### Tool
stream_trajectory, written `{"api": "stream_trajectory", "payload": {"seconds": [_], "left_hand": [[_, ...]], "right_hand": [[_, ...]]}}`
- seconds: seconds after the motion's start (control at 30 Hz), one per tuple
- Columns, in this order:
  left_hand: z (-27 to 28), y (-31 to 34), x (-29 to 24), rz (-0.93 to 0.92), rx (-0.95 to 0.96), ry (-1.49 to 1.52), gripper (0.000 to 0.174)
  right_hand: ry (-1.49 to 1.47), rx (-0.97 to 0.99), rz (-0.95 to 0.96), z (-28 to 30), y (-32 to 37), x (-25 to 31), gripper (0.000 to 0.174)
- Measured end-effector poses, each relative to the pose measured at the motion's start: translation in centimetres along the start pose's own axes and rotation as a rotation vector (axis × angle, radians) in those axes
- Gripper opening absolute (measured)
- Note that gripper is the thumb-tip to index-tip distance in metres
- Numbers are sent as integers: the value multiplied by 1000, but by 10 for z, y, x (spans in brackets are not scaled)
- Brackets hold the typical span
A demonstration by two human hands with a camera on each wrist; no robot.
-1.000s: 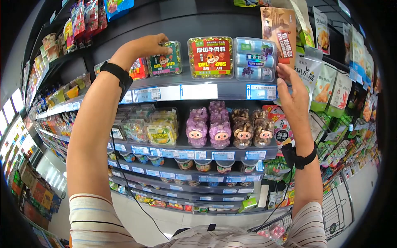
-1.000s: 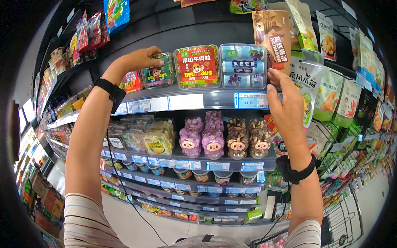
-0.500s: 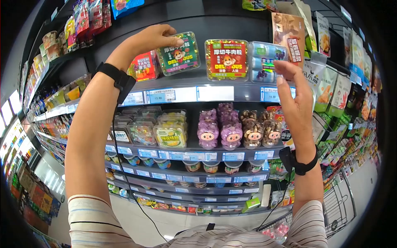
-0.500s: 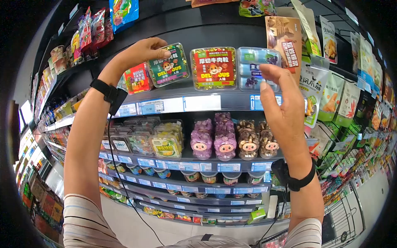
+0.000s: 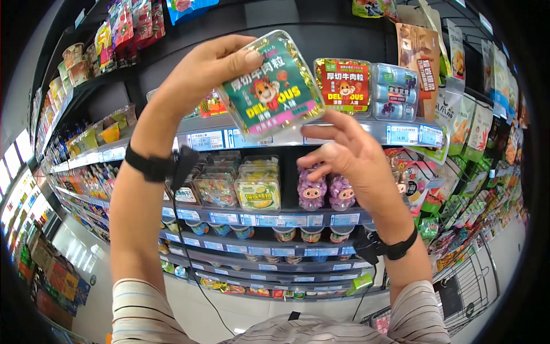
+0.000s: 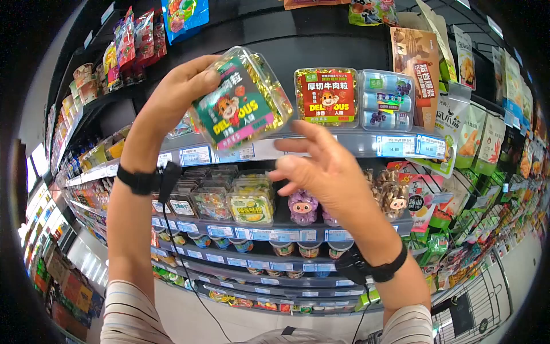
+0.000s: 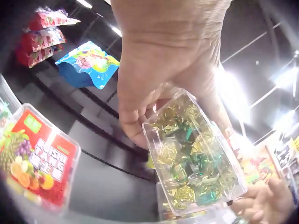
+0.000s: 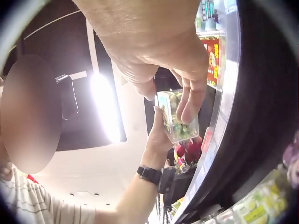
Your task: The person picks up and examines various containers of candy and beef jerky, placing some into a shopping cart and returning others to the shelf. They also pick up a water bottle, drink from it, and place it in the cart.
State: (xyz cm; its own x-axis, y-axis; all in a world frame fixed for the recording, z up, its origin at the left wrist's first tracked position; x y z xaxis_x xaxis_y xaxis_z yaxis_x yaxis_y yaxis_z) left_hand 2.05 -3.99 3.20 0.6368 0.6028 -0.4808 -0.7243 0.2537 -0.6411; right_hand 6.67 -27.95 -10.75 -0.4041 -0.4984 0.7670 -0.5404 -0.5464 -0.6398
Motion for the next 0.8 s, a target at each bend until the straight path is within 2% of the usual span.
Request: {"api": "stream_trajectory", "payload": {"seconds": [0.07, 0.17, 0.2, 0.27, 0.37, 0.47, 0.63, 0.8], "left_hand": [[-14, 24, 0, 12, -42, 59, 67], [-37, 63, -4, -105, -219, 91, 74], [-40, 77, -5, -170, -224, -36, 75], [-42, 104, -6, -294, -230, -287, 77], [-62, 135, -11, -428, -271, -490, 81], [-79, 154, 6, -539, -336, -525, 80], [-101, 178, 36, -586, -460, -593, 70], [-111, 187, 48, -582, -486, -591, 67]], "right_hand": [[-79, 71, 10, -18, -2, -7, 71], [-100, -23, 23, -27, 4, -25, 71], [-168, -37, 36, -27, 9, -28, 72], [102, -40, 190, -22, 19, -31, 75], [437, -74, 464, -14, 25, -39, 77], [821, -121, 769, -8, 30, -38, 73], [942, -141, 882, -11, 47, -52, 67], [998, -140, 896, -8, 53, -61, 67]]}}
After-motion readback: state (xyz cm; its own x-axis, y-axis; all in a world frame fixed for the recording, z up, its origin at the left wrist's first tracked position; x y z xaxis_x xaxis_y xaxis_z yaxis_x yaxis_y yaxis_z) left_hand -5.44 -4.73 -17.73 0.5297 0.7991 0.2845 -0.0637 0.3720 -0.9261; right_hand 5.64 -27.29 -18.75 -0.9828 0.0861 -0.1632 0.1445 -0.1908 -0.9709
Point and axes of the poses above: each hand's wrist, its own y-axis away from the middle knuckle, its own z-axis out of the back of the hand, x = y × z, the point moved 3 cm from there along -y, towards the middle knuckle, and after that the axes turned 1 degree about y, right-handed, at the moved point
